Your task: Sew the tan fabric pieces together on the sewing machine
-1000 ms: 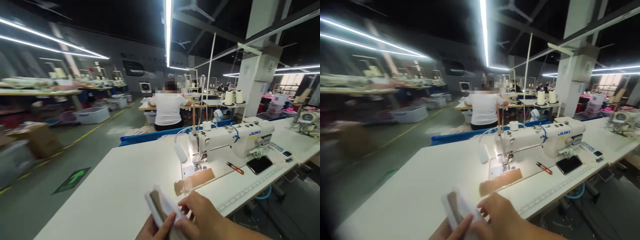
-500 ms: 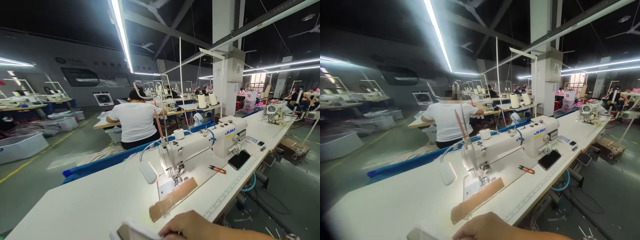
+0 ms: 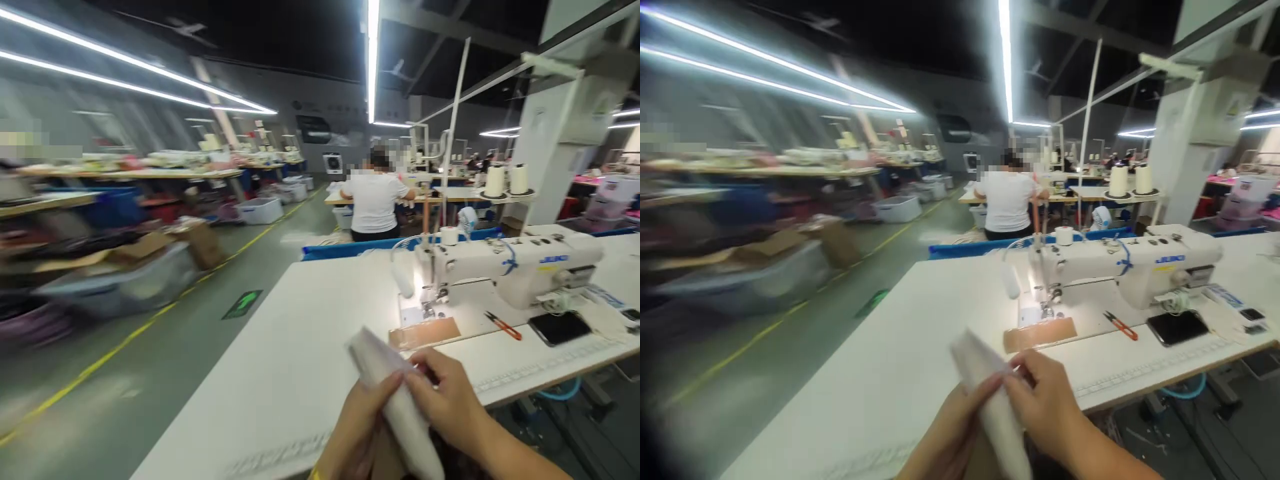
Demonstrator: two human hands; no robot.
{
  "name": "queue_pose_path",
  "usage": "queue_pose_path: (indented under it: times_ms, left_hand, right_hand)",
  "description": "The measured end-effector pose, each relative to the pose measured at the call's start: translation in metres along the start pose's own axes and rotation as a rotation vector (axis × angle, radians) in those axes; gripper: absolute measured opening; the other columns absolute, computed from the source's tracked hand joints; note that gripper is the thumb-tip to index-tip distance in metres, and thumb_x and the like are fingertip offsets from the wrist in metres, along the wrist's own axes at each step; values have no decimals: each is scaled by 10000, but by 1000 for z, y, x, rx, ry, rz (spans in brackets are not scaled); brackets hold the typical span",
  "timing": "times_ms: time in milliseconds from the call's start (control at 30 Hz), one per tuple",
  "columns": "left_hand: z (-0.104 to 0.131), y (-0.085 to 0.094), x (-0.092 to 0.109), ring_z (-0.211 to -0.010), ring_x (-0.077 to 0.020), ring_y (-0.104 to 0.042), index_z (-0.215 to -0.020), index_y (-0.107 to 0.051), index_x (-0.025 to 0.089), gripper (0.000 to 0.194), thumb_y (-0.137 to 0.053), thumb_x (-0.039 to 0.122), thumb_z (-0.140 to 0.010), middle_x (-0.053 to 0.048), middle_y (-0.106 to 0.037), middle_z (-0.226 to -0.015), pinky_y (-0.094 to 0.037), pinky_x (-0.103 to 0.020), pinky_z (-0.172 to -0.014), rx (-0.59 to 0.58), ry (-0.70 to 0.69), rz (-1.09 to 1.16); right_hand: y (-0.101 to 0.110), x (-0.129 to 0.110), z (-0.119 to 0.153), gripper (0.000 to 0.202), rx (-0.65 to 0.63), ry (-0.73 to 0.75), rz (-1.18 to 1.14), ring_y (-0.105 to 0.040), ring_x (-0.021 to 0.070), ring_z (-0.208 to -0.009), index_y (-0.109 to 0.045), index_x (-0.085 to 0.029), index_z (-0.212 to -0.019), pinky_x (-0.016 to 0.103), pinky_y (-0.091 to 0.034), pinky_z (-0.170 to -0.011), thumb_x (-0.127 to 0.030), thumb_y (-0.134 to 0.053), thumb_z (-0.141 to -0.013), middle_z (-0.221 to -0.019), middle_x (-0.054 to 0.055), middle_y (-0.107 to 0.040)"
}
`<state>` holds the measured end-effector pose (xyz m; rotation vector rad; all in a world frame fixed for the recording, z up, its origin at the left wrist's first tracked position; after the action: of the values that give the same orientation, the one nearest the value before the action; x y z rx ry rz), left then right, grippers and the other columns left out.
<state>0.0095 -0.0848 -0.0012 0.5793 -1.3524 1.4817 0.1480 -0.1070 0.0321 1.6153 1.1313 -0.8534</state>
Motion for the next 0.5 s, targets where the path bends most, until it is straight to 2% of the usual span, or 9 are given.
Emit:
queue_pose_path:
  times_ms: [67, 167, 300, 500]
  left_hand:
    - [2, 3, 4, -1056, -380, -741, -1045, -731, 108, 554, -950, 362, -604, -164, -799, -1039, -602, -446, -941, -24, -19, 75]
    - [5, 12, 7, -1035, -380, -746, -1108, -730, 95, 556, -917, 308, -630, -179, -799, -1051, -603, -465, -941, -19, -33, 179]
    - [11, 23, 9, -1034, -379, -753, -1096, -745, 81, 493, -894, 249, -657, -200, -796, -1081, -613, -470, -944, 11, -2, 213]
    - [18, 47, 20, -1109, -386, -746, -1185, -744, 108, 584, -933, 216, -643, -185, -787, -1181, -625, -460, -966, -16, -6, 246]
  right_hand:
    - [-3, 5, 1, 244, -7, -37, -71, -610, 178, -710, -710, -205, -957, 257, -470, -653, -426, -607, -960, -759, -2, -649]
    - [-5, 13, 2, 335, 9, -67, -118, -638, 190, -709, -711, -205, -996, 259, -500, -641, -527, -626, -963, -785, 13, -686]
    - [-4, 17, 1, 360, 48, -65, -58, -647, 202, -703, -725, -217, -963, 266, -515, -619, -568, -646, -943, -799, 25, -715]
    - [-10, 30, -8, 440, 96, -86, 50, -628, 206, -650, -712, -222, -922, 278, -488, -564, -638, -569, -955, -744, 19, -709]
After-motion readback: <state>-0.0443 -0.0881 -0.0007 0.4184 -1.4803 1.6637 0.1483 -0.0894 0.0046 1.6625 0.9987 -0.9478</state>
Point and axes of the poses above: each hand's wrist, its own z-axis away from the middle knuckle, its own y-axis out of the back of the hand, x = y × z, the point moved 5 cm from there along -z, towards the middle knuckle
